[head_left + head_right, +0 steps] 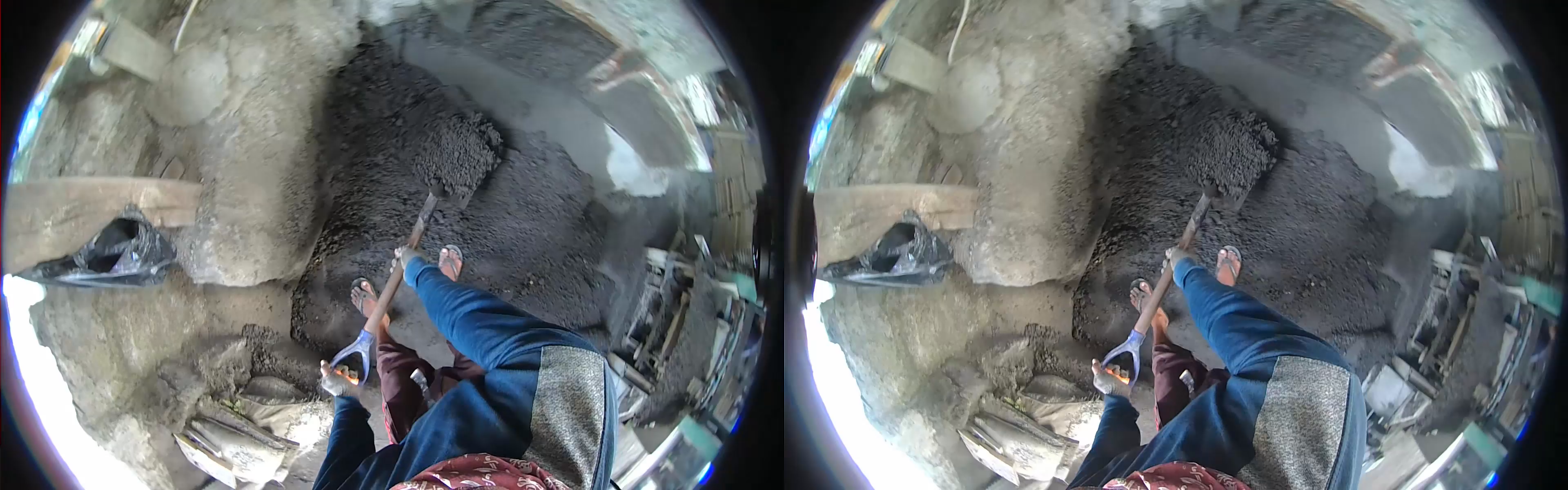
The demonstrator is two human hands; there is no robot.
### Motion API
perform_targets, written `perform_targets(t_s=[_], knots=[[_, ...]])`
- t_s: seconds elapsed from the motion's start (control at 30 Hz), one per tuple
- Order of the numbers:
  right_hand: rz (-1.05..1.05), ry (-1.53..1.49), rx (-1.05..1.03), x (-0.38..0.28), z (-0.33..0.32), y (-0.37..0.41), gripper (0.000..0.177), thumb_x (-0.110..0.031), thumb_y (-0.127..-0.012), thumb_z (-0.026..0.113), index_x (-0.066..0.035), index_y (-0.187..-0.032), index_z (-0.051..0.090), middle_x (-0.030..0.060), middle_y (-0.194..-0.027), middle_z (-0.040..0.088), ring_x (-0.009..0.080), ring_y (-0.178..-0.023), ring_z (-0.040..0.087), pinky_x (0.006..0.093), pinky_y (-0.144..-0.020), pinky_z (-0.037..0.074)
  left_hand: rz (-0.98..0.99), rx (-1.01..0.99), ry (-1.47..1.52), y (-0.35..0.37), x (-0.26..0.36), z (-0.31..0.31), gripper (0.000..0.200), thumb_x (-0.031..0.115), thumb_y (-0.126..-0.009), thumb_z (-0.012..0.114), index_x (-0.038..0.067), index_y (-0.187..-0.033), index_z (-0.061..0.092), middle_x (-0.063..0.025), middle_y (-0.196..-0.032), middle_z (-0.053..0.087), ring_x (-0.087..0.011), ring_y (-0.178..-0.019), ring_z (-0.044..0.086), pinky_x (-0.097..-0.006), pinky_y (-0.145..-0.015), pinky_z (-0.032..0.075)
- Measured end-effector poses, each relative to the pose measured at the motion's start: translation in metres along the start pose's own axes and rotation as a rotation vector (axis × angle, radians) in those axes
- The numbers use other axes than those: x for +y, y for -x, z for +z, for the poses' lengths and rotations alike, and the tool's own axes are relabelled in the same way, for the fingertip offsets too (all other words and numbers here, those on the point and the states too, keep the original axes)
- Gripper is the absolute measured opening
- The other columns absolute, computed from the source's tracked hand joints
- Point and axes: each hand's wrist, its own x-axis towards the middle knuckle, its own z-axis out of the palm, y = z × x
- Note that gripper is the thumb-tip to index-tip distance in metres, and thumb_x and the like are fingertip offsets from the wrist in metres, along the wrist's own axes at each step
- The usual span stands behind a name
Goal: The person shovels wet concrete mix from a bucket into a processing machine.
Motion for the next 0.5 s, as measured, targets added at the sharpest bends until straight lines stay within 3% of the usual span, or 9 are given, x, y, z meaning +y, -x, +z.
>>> perform_targets(t_s=[0.03,0.1,0.17,0.23,0.33,0.4,0.5], knots=[[-0.026,-0.053,-0.01,0.004,-0.017,0.012,0.01,-0.008,-0.09,0.06,-0.011,-0.083,0.053,0.0053,-0.063,0.051,0.026,-0.048,0.053,0.0448,-0.045,0.047,-0.032,-0.017,-0.037,-0.002,0.002,-0.011,0.054,0.062,-0.086,0.061,0.014,-0.067,0.044,0.0011,-0.056,0.04,-0.0162,-0.046,0.037,-0.0321,-0.045,0.033],[-0.019,-0.228,-0.112,0.03,-0.066,-0.005,0.011,-0.011,-0.092,0.058,-0.01,-0.081,0.054,0.0038,-0.062,0.051,0.0252,-0.047,0.052,0.0431,-0.044,0.046,-0.086,-0.319,-0.043,0.0,0.014,-0.03,0.057,0.063,-0.088,0.059,0.016,-0.062,0.039,-0.0004,-0.053,0.038,-0.0163,-0.042,0.035,-0.0319,-0.041,0.03],[-0.032,-0.265,-0.102,0.01,-0.102,0.042,0.006,-0.01,-0.092,0.058,-0.01,-0.088,0.053,0.0032,-0.062,0.049,0.0242,-0.046,0.051,0.0415,-0.043,0.045,-0.128,-0.279,-0.211,0.018,0.025,-0.016,0.062,0.068,-0.087,0.054,0.018,-0.057,0.034,-0.0003,-0.05,0.036,-0.0173,-0.041,0.032,-0.0322,-0.041,0.028],[-0.209,-0.475,0.04,-0.02,-0.135,0.094,0.005,-0.013,-0.093,0.057,-0.011,-0.089,0.054,0.0031,-0.066,0.051,0.0237,-0.05,0.052,0.0414,-0.047,0.046,-0.207,-0.383,-0.295,0.021,0.026,-0.003,0.062,0.07,-0.086,0.051,0.017,-0.056,0.037,-0.0016,-0.049,0.037,-0.0204,-0.041,0.034,-0.0344,-0.041,0.03],[-0.236,-0.456,0.392,-0.097,-0.164,0.186,0.014,-0.027,-0.096,0.051,-0.016,-0.091,0.057,0.0017,-0.075,0.055,0.0239,-0.06,0.055,0.044,-0.059,0.049,-0.279,-0.552,-0.452,0.046,0.023,0.059,0.059,0.071,-0.081,0.056,0.017,-0.062,0.042,-0.0007,-0.053,0.041,-0.02,-0.043,0.039,-0.0361,-0.045,0.035],[-0.415,-0.519,0.396,-0.145,-0.208,0.231,0.009,-0.022,-0.094,0.056,-0.014,-0.093,0.06,0.0022,-0.076,0.059,0.0241,-0.059,0.057,0.0417,-0.057,0.051,-0.186,-0.699,-0.551,0.081,0.013,0.12,0.053,0.069,-0.083,0.055,0.019,-0.068,0.044,0.0005,-0.054,0.041,-0.0164,-0.043,0.04,-0.0321,-0.043,0.033],[-0.684,-0.694,0.331,-0.227,-0.275,0.316,0.004,-0.015,-0.093,0.06,-0.012,-0.093,0.058,0.0028,-0.076,0.058,0.0233,-0.06,0.057,0.041,-0.059,0.051,-0.075,-0.828,-0.693,0.209,0.01,0.22,0.047,0.066,-0.086,0.054,0.021,-0.076,0.046,0.002,-0.054,0.039,-0.0145,-0.043,0.041,-0.03,-0.042,0.032]])
